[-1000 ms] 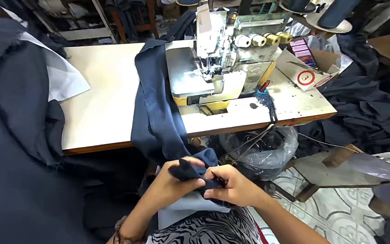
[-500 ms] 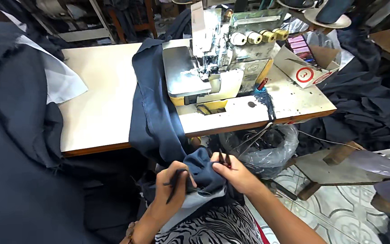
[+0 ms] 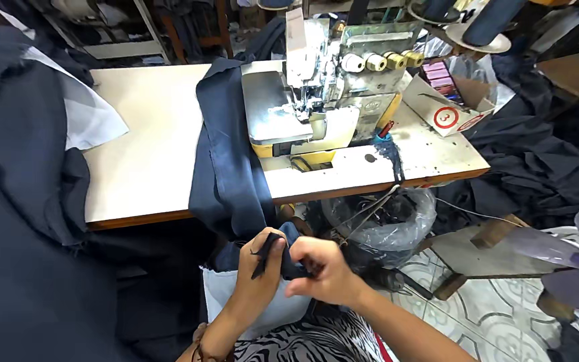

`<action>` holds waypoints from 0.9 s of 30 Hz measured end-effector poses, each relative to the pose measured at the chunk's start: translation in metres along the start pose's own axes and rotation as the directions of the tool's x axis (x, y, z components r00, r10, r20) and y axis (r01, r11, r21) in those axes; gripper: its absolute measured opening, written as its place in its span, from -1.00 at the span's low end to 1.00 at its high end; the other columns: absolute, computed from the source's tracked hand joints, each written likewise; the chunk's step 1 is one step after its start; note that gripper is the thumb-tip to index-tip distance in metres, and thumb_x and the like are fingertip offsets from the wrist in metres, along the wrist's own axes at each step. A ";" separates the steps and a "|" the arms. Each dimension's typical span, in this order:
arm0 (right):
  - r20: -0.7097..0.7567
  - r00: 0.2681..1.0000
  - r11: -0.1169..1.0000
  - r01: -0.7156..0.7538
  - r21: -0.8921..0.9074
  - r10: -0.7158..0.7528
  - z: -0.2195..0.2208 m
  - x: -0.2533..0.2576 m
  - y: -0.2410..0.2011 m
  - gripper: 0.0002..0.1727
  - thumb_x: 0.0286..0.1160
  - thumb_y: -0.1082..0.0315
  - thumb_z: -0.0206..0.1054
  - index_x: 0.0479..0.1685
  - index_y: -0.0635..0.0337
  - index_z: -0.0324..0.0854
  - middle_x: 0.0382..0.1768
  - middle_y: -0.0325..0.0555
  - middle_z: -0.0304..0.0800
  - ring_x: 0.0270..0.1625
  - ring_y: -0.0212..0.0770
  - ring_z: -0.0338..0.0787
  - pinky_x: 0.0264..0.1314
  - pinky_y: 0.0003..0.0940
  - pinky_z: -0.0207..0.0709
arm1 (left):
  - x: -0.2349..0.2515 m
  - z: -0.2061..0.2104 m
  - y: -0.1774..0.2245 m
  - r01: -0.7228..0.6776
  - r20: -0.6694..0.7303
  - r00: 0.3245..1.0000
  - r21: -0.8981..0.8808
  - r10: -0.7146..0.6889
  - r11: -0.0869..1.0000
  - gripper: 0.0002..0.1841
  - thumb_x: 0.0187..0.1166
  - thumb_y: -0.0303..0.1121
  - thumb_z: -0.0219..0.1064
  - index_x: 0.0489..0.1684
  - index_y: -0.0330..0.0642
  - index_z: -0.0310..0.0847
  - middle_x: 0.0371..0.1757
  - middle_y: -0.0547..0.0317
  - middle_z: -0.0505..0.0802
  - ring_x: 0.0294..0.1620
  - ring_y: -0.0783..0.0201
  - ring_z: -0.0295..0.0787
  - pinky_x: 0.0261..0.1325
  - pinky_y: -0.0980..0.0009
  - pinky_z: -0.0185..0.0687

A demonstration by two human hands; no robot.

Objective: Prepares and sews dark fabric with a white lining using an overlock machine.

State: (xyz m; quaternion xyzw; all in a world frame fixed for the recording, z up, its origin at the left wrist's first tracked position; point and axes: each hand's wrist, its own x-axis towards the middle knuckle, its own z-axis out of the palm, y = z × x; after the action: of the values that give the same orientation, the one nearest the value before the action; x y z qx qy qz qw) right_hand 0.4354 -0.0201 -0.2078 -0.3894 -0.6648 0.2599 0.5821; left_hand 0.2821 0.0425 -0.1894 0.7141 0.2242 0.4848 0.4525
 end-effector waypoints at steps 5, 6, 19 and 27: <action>0.141 0.989 0.989 -0.060 0.132 0.041 0.008 -0.004 -0.004 -0.70 0.59 0.29 0.39 -0.36 0.41 0.63 -0.45 -0.13 0.70 -0.31 -0.57 0.65 -0.21 -0.68 0.52 | 0.000 -0.023 -0.003 0.092 0.221 0.973 -0.082 -0.072 0.992 -0.72 0.78 -0.06 0.19 -0.14 0.00 0.71 -0.22 0.59 0.80 -0.12 0.75 0.71 0.05 0.68 0.67; 0.147 0.989 0.985 -0.053 0.167 0.028 -0.002 -0.001 -0.013 -0.72 0.62 0.27 0.38 -0.32 0.35 0.62 -0.42 -0.20 0.70 -0.28 -0.62 0.65 -0.18 -0.71 0.52 | 0.003 -0.033 0.000 0.057 0.340 0.940 -0.100 -0.020 0.993 -0.73 0.75 -0.04 0.23 -0.08 0.00 0.71 -0.17 0.57 0.81 -0.07 0.76 0.70 0.08 0.68 0.67; 0.029 0.999 0.982 -0.033 0.189 0.028 -0.081 0.004 -0.063 -0.75 0.77 0.14 0.22 0.26 -0.26 0.72 0.09 -0.78 0.81 0.12 -0.83 0.69 0.20 -0.82 0.55 | 0.033 -0.040 -0.009 0.055 0.638 0.760 -0.254 0.124 0.966 -0.78 0.80 -0.46 0.04 0.28 -0.24 0.44 -0.34 0.41 0.65 -0.33 0.77 0.49 -0.18 0.80 0.44; 0.052 0.999 0.976 -0.024 0.218 0.013 -0.078 0.008 -0.061 -0.75 0.77 0.13 0.23 0.26 -0.24 0.71 0.09 -0.78 0.80 0.13 -0.84 0.68 0.21 -0.83 0.53 | 0.028 -0.061 -0.027 0.092 0.711 0.690 -0.273 0.137 0.957 -0.71 0.80 -0.21 0.18 -0.14 -0.27 0.67 -0.19 0.31 0.81 -0.10 0.75 0.66 0.00 0.77 0.57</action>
State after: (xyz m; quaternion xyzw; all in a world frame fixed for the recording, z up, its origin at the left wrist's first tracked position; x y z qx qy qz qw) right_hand 0.4983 -0.0563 -0.1400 -0.3224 -0.6430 0.3467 0.6020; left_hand 0.2426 0.1028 -0.1919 0.7761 -0.0540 0.1969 0.5967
